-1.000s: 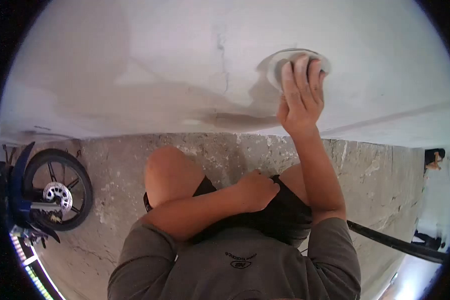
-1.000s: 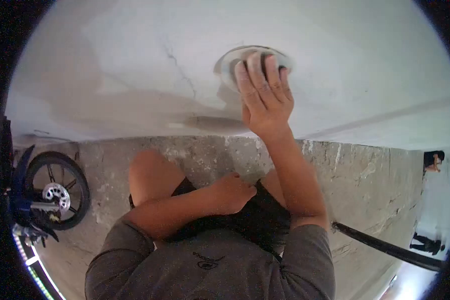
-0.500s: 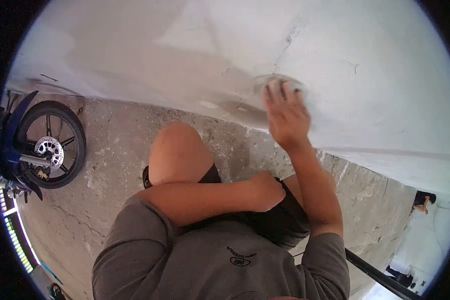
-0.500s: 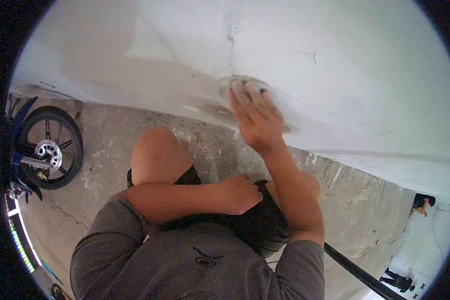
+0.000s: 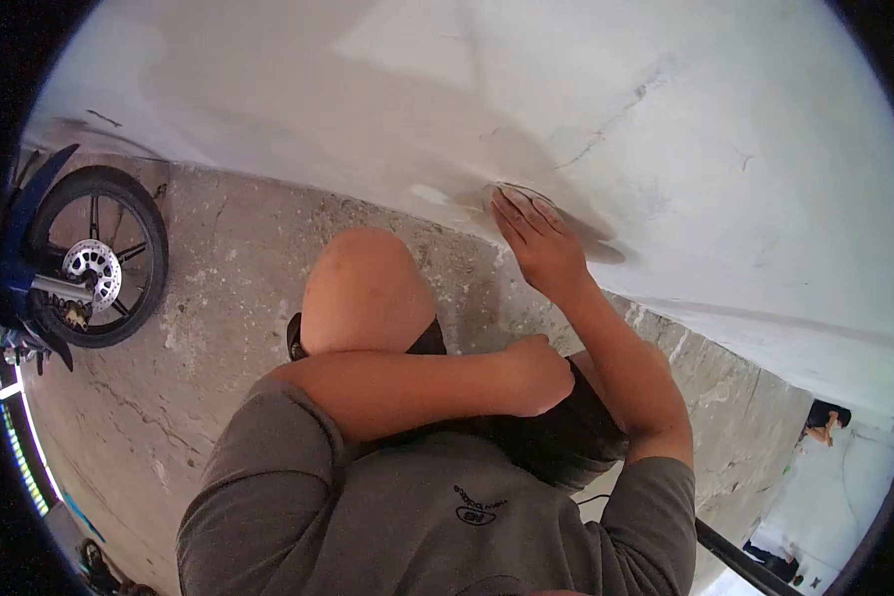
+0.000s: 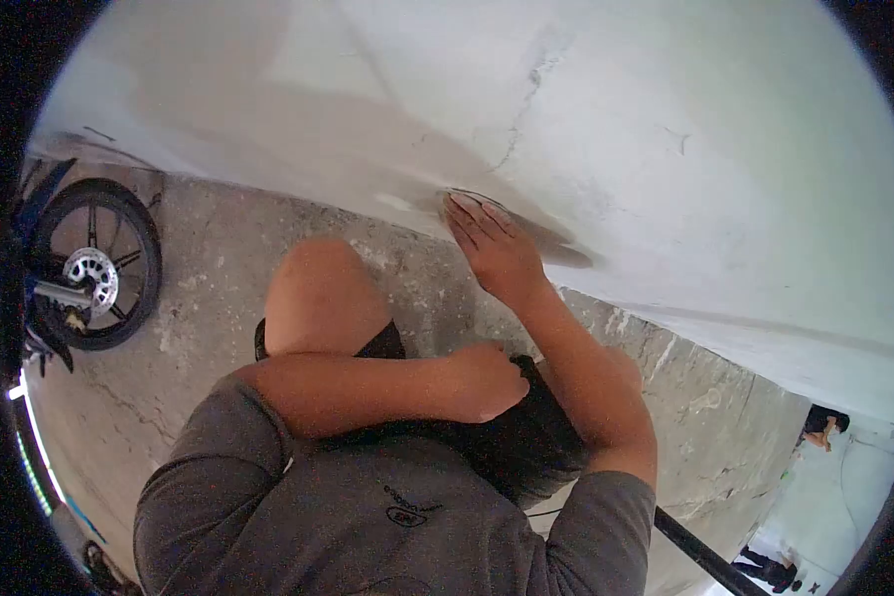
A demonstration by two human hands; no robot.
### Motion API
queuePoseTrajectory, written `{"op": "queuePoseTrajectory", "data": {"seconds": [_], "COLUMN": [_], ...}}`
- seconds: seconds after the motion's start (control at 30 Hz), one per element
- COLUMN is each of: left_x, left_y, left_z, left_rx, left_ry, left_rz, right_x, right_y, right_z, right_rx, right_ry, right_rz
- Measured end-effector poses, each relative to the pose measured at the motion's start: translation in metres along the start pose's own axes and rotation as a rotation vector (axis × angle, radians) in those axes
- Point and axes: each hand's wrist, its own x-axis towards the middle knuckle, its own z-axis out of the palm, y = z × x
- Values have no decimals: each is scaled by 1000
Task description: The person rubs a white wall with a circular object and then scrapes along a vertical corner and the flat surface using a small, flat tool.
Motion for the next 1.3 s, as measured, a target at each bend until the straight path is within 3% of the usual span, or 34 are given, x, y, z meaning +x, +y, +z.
{"op": "queuePoseTrajectory", "data": {"seconds": [0.33, 0.77, 0.97, 1.17, 1.3], "left_x": [-2, 5, 12, 12, 8], "left_y": [-5, 6, 5, -2, -6], "left_z": [1, -5, 4, 8, 11], "left_rx": [-6, 24, -7, 28, 12], "left_ry": [-52, -117, -129, -112, -42], "left_rz": [40, 13, -27, 20, 23], "right_x": [-31, -122, -119, -7, 10], "right_y": [18, 95, 87, 43, 40], "right_z": [-6, -103, -102, -74, -73], "right_rx": [8, -172, -192, -70, -58], "right_ry": [-128, -255, -202, 245, 281], "right_rz": [-39, -14, 44, -42, -58]}}
